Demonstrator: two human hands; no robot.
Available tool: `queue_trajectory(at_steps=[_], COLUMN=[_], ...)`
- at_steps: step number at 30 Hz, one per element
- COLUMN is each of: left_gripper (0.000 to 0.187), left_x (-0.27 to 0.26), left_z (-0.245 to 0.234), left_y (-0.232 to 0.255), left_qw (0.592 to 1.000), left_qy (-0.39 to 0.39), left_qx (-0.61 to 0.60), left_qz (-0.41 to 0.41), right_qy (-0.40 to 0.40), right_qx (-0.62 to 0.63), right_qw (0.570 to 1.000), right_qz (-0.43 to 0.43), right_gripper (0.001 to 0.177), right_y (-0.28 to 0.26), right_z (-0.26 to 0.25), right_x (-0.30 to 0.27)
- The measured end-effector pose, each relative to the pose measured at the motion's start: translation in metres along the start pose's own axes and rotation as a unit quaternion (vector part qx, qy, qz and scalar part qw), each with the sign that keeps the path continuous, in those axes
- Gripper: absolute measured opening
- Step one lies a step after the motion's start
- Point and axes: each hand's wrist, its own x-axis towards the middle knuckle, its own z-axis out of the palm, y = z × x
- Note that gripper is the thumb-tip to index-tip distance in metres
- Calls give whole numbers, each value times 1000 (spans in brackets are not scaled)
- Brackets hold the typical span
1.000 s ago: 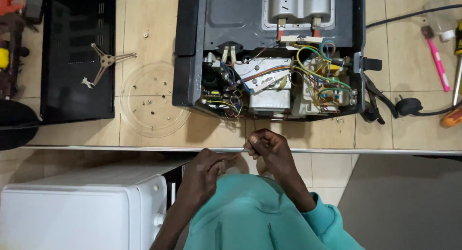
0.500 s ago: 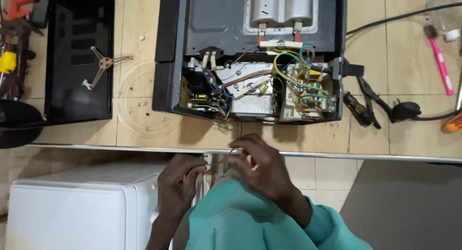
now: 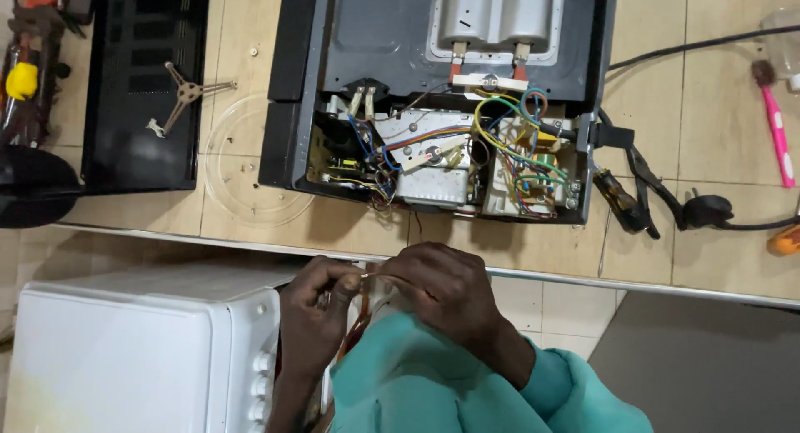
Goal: Connecting internal electrical terminals and organizing wiring inside a microwave oven during a repair process.
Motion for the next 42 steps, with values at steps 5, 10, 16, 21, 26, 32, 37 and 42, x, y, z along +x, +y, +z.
queue_trajectory(at_steps=[5,10,16,21,26,32,37,42], left_gripper=[41,37,37,39,15,5,11,17], left_x=[12,23,36,46,68,84,93,101], left_z=[-1,-8,-17,-22,-33,-44,-52,-62], left_y=[6,8,-8,-18,-33,-54,-68,-85], left_qw=[998,997,998,957,984,956,933,872], left_qy=[16,22,-35,-96,-116,-107,-144,-240], left_qx=[38,33,-58,-208,-78,-13,43,113], left_qz=[42,71,16,-175,110,272,327,411], right_qy=[13,16,30,47,125,164,121,66], right_qx=[6,-31,-29,-2,-31,-83,-72,-72], right_qw=[1000,999,998,996,974,950,960,959], right_qz=[23,34,36,69,185,251,242,268], right_gripper=[15,14,9,27,17,19,23,14], right_y=[-8,-8,-14,-17,-32,-41,-42,-34], right_z=[2,12,22,33,47,72,70,69], right_x=[6,10,23,30,37,39,30,20])
